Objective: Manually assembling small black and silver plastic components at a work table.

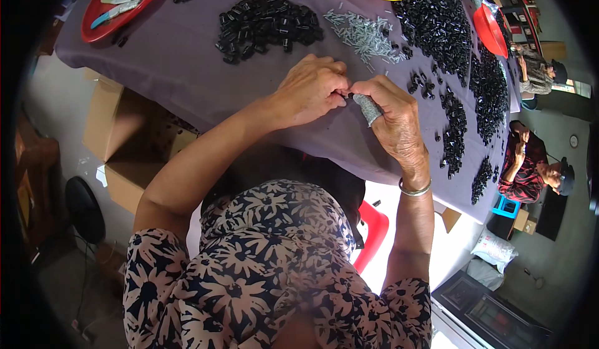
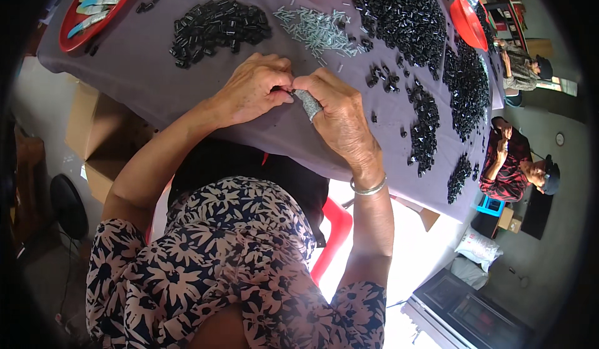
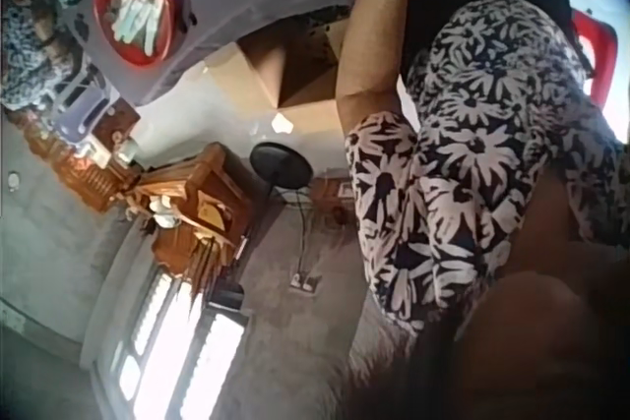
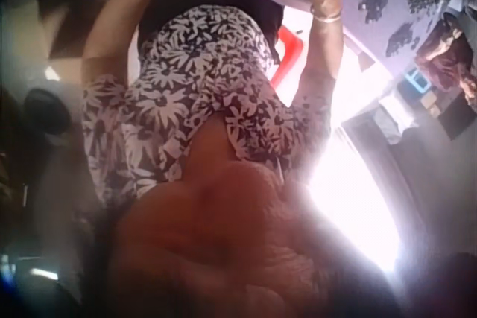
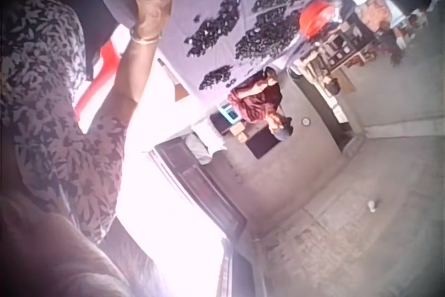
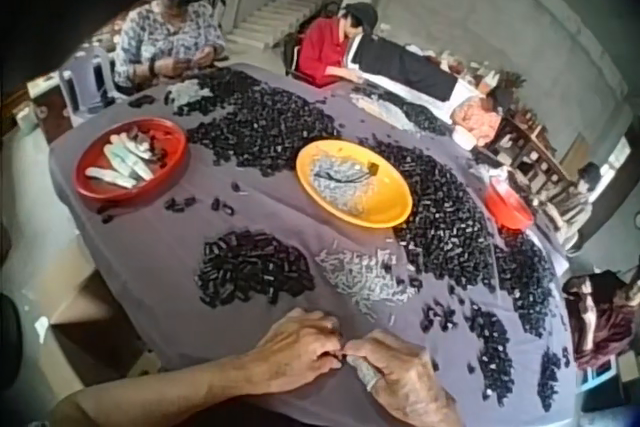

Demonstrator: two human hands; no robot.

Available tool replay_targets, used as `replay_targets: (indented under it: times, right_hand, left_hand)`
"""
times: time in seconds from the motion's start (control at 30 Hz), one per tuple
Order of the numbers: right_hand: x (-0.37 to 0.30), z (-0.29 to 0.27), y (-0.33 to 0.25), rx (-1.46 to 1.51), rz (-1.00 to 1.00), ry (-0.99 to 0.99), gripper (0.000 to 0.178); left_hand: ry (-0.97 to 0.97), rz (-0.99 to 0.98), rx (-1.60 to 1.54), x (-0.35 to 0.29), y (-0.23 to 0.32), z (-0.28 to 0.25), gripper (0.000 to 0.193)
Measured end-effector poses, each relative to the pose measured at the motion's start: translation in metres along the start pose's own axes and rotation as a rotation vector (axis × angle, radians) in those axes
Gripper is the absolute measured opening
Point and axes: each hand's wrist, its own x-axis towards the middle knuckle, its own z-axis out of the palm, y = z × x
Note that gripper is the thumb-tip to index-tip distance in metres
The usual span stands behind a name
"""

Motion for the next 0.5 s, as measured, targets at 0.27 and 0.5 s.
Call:
replay_targets:
  times: [0.27,0.5]
  right_hand:
    - [0.0035,0.0038,0.0027,-0.051,-0.036,-0.052,0.046]
    - [0.0046,0.006,0.0054,0.019,0.011,-0.042,0.037]
  left_hand:
    - [0.006,0.005,0.009,0.0009,0.0006,0.0006,0.014]
    - [0.049,0.035,0.015,-0.0021,-0.0023,0.0034,0.016]
